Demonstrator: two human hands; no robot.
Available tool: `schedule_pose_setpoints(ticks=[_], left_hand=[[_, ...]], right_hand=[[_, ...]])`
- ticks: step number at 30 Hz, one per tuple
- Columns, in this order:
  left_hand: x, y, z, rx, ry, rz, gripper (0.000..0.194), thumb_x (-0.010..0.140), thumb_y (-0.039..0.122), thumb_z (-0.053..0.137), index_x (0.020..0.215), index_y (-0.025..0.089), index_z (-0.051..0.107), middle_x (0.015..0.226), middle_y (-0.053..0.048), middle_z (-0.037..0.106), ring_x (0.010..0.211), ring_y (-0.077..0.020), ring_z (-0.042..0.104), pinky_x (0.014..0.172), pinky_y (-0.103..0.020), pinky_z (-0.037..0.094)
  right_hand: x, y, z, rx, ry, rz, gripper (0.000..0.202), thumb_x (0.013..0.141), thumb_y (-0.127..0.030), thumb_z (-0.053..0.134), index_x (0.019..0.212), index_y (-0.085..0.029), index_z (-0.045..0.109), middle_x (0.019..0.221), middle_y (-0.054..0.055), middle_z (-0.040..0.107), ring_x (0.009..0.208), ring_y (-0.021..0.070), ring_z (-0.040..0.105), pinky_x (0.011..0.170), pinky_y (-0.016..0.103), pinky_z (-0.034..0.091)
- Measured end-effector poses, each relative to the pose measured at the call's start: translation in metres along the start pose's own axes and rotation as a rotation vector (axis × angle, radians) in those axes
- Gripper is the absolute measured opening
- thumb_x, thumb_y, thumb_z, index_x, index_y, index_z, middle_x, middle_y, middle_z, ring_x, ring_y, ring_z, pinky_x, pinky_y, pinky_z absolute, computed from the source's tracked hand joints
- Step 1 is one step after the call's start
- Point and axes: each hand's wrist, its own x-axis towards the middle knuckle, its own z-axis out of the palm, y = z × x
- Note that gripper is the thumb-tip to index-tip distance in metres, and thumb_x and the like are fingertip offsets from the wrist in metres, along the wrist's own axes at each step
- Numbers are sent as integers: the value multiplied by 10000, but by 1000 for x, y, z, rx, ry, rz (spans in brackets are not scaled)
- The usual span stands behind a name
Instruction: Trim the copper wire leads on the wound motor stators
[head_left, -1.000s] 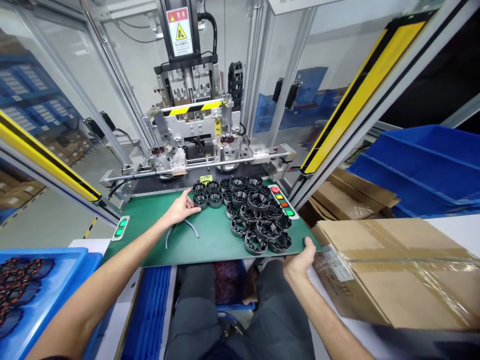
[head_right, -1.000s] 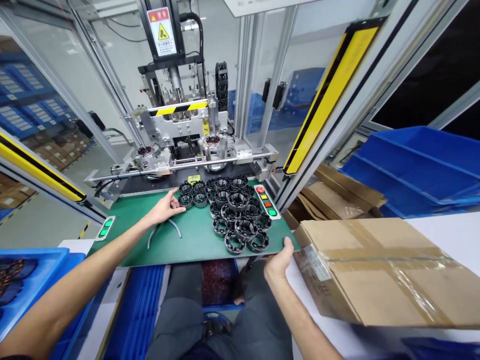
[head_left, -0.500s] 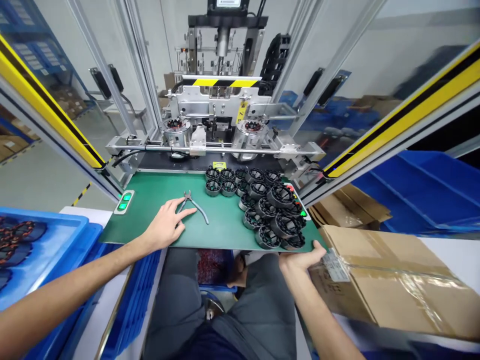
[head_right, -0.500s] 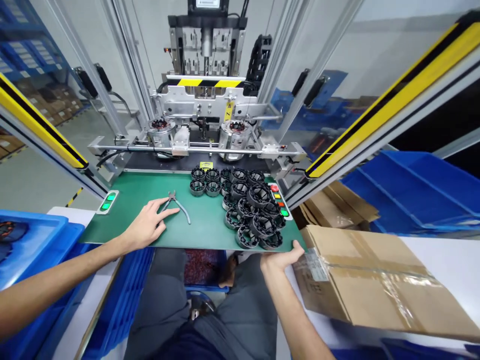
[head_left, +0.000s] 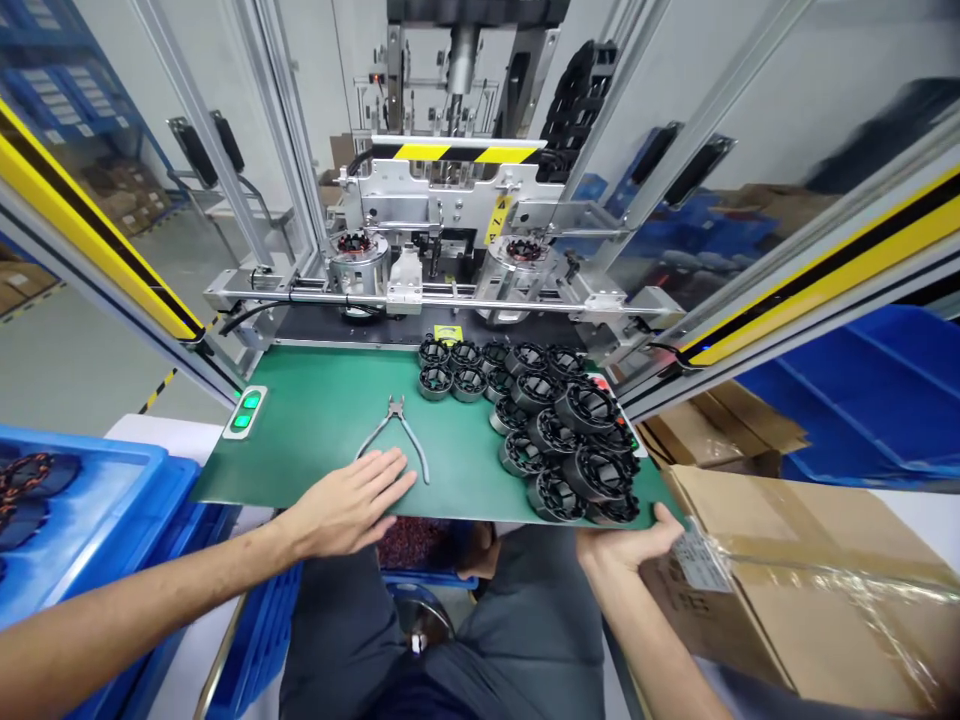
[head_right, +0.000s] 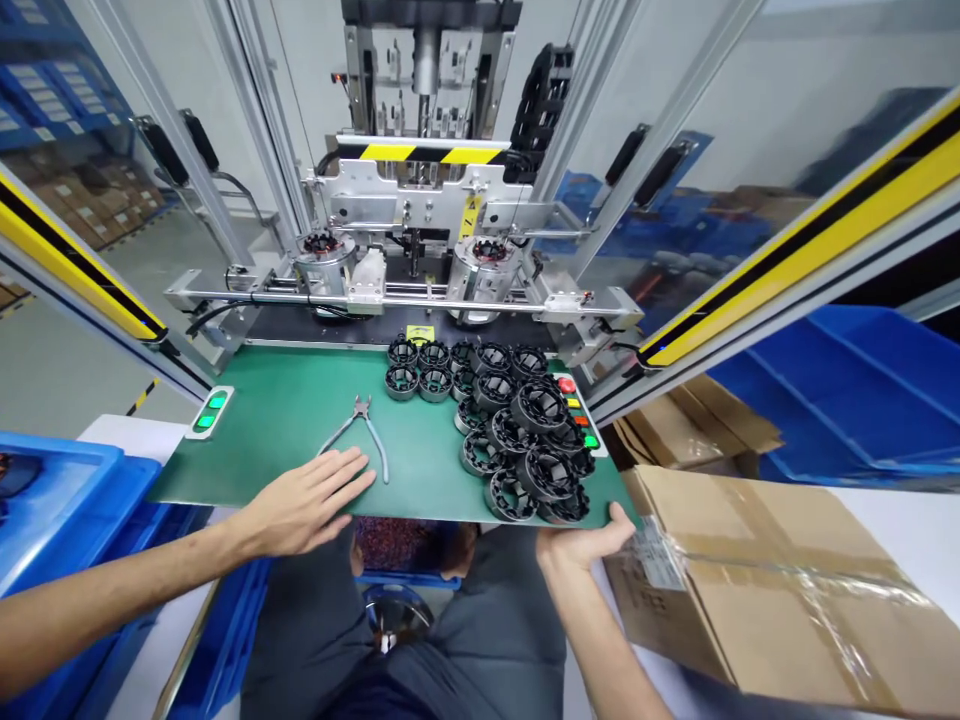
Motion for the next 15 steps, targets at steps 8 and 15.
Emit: schedule_pose_setpoints(ticks=[8,15], left_hand=[[14,14,-9,-51,-131,-248,911,1016,459,820,1806,308,392,1869,-206,394,1721,-557,356,1345,-705,430],[9,5,-3,-99,-166,-305,1153,896,401,942,1843,348,288,1897,-196,343,1754,-521,307,1379,-698,394]], right_hand=[[-1,-9,0,62,116,65,347,708,-276,732,1037,-233,834,1053,83,861,926,308,832,665,433,746],[2,-13,-5,91,156,96,216,760,-213,735,968,-211,792,879,24,806,730,219,779,537,300,678]])
